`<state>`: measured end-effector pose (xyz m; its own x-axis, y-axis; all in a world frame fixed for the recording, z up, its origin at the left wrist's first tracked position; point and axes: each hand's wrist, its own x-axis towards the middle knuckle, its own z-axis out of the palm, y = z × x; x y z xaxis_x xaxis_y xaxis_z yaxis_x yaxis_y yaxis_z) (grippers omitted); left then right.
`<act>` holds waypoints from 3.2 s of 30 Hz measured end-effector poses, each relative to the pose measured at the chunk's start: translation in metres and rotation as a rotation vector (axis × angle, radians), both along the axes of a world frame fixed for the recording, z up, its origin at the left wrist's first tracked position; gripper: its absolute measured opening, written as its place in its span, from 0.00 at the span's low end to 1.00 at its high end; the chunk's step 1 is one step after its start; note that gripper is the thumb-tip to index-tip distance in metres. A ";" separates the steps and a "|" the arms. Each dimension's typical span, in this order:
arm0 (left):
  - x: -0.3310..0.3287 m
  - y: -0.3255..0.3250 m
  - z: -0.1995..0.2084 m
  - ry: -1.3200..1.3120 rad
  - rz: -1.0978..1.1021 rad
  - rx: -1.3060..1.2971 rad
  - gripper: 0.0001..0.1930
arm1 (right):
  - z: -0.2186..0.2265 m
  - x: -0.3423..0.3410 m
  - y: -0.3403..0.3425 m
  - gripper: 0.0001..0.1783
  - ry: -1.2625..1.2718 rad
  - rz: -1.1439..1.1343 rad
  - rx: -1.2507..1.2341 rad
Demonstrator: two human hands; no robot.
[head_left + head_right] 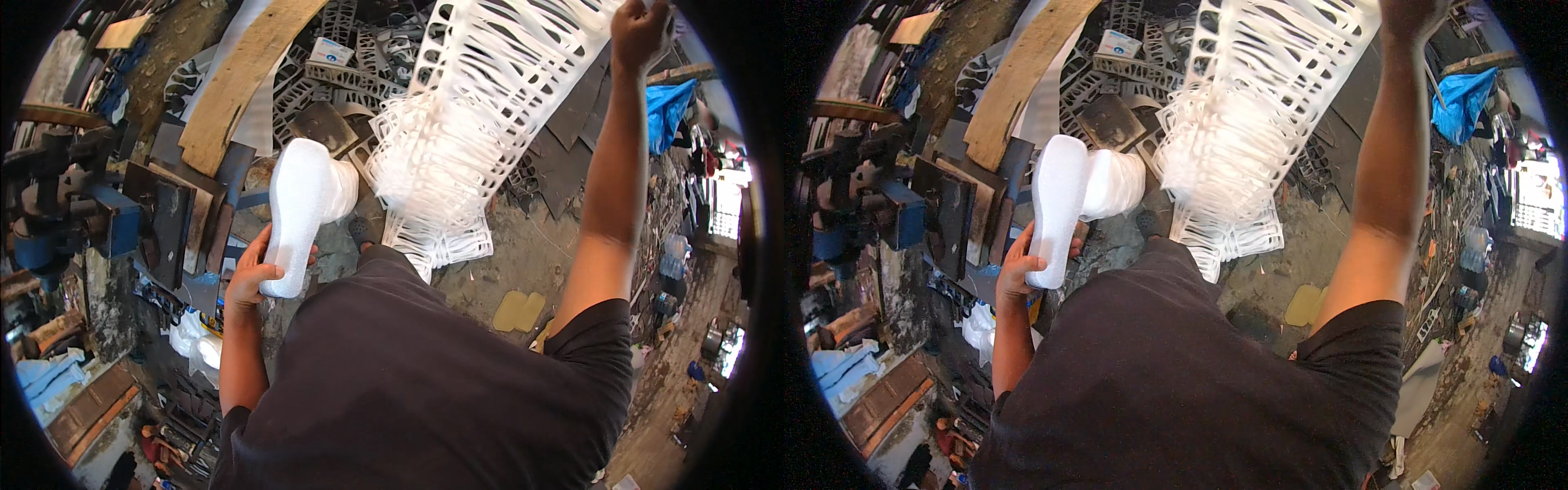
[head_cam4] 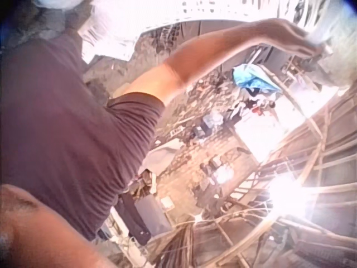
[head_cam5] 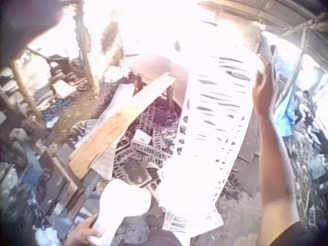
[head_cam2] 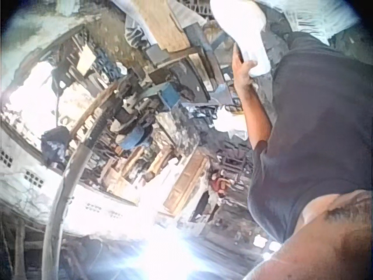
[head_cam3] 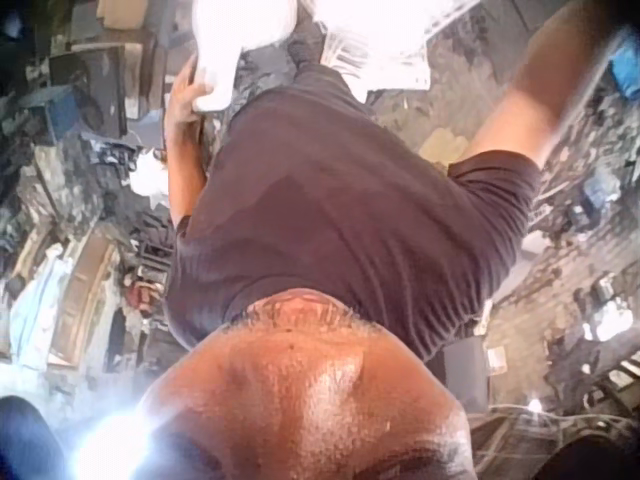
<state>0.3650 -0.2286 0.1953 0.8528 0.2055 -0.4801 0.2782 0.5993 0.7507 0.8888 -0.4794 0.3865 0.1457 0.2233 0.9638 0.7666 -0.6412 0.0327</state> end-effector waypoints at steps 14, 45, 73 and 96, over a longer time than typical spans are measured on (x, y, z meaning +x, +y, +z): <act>0.010 -0.007 -0.008 0.011 0.066 0.022 0.49 | -0.423 -0.146 -0.036 0.29 1.364 -0.098 -0.805; 0.028 0.037 -0.063 0.062 0.285 1.477 0.39 | -0.232 -0.313 0.233 0.13 1.666 0.609 -0.173; 0.133 0.237 -0.140 0.460 0.535 1.597 0.48 | -0.327 -0.154 0.315 0.23 2.210 1.120 0.013; 0.023 0.108 -0.519 1.100 0.136 1.032 0.30 | -0.634 -0.281 0.299 0.39 1.426 0.543 -0.673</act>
<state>0.3875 -0.1209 -0.3232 0.1233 0.8857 -0.4476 0.9516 0.0225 0.3067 0.6081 -0.1809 -0.2477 0.5366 0.8307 -0.1481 0.5361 -0.4712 -0.7004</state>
